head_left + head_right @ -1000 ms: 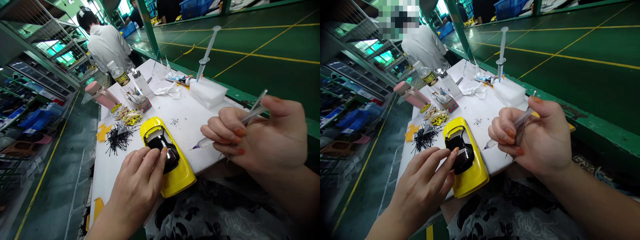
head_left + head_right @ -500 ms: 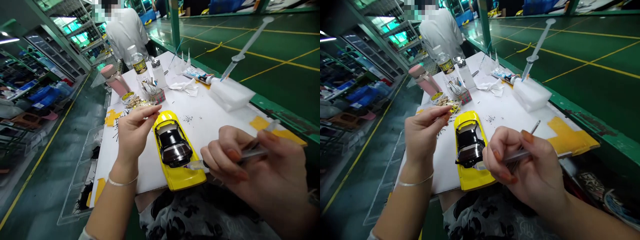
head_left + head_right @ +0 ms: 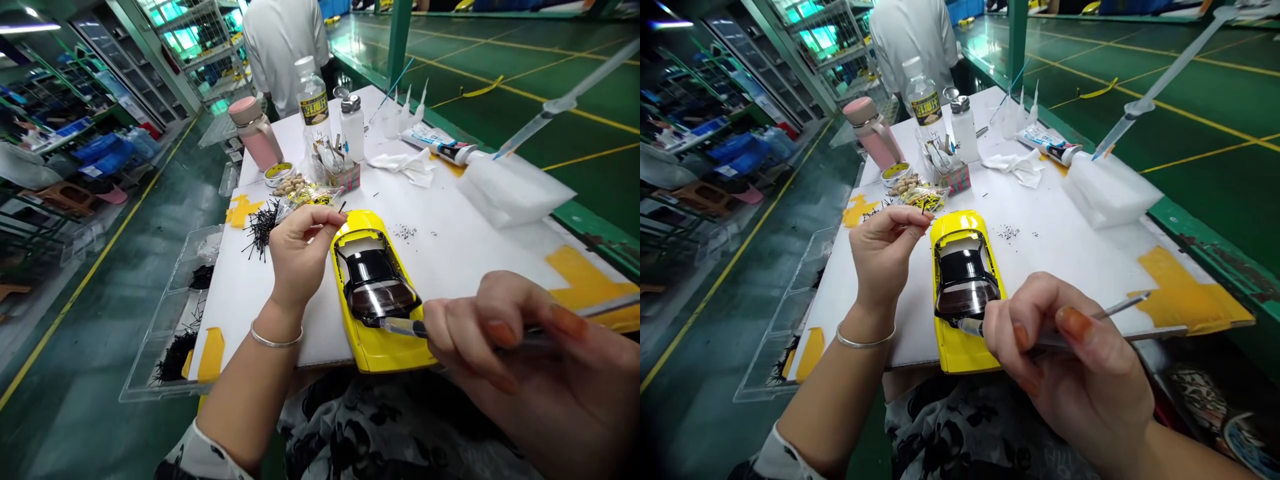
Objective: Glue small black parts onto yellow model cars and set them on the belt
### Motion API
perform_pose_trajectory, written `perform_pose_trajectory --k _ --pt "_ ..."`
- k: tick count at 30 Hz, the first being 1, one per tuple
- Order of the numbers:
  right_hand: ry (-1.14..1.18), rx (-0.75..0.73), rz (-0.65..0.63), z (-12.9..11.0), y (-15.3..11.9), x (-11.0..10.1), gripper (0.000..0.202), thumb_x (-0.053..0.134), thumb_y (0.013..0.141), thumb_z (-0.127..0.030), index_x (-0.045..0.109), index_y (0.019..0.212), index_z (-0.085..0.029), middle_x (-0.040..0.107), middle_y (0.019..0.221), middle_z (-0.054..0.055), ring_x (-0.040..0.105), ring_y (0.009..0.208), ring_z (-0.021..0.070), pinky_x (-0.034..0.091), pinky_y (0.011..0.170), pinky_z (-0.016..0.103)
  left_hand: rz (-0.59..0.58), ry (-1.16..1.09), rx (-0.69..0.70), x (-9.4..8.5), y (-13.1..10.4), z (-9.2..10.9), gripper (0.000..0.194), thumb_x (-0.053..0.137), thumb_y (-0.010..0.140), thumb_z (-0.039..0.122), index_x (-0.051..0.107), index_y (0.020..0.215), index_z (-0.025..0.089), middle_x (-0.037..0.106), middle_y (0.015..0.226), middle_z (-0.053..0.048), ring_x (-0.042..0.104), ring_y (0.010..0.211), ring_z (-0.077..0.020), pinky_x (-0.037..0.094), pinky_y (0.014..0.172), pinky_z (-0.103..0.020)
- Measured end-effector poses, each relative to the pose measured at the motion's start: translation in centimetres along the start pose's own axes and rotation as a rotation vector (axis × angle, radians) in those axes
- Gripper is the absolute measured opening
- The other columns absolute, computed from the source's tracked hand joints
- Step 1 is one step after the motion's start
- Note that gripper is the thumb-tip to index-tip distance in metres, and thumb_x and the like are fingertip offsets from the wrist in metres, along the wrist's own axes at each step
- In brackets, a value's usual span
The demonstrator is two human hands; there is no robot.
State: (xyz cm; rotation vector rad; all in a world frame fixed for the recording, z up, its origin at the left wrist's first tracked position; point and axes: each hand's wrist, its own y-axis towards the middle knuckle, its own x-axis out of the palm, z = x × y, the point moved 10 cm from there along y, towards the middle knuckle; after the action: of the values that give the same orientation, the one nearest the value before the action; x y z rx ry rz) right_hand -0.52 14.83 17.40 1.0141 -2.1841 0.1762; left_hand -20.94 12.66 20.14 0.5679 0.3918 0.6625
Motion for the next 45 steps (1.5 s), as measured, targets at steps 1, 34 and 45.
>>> perform_pose_trajectory --k 1,34,45 --pt "-0.008 0.013 0.001 0.1 -0.1 0.0 0.03 0.059 0.102 -0.044 0.069 0.079 -0.027 0.029 0.047 -0.004 0.031 0.048 0.0149 0.03 0.051 0.031 -0.01 0.011 -0.004 0.1 0.0 -0.1 0.016 0.074 0.09 0.007 0.079 0.087 0.022 0.081 0.094 -0.001 0.077 0.092 -0.016 0.064 0.084 -0.029" --pt "-0.017 -0.037 0.23 -3.5 0.1 -4.0 0.028 0.07 0.089 -0.034 0.063 0.065 -0.023 0.013 0.042 -0.007 0.019 0.043 0.0107 0.019 0.037 0.023 0.011 0.084 0.051 -0.5 -0.1 0.6 0.017 0.078 0.089 0.007 0.082 0.089 0.024 0.081 0.091 0.002 0.076 0.089 -0.0125 0.061 0.079 -0.022" --pt "-0.016 -0.038 0.215 -3.6 0.2 -4.1 0.028 0.069 0.089 -0.036 0.066 0.065 -0.023 0.012 0.044 -0.006 0.017 0.044 0.0109 0.017 0.037 0.022 0.019 0.093 0.047 -0.7 0.0 0.1 0.016 0.079 0.089 0.01 0.083 0.089 0.025 0.081 0.09 0.002 0.076 0.088 -0.012 0.061 0.076 -0.021"
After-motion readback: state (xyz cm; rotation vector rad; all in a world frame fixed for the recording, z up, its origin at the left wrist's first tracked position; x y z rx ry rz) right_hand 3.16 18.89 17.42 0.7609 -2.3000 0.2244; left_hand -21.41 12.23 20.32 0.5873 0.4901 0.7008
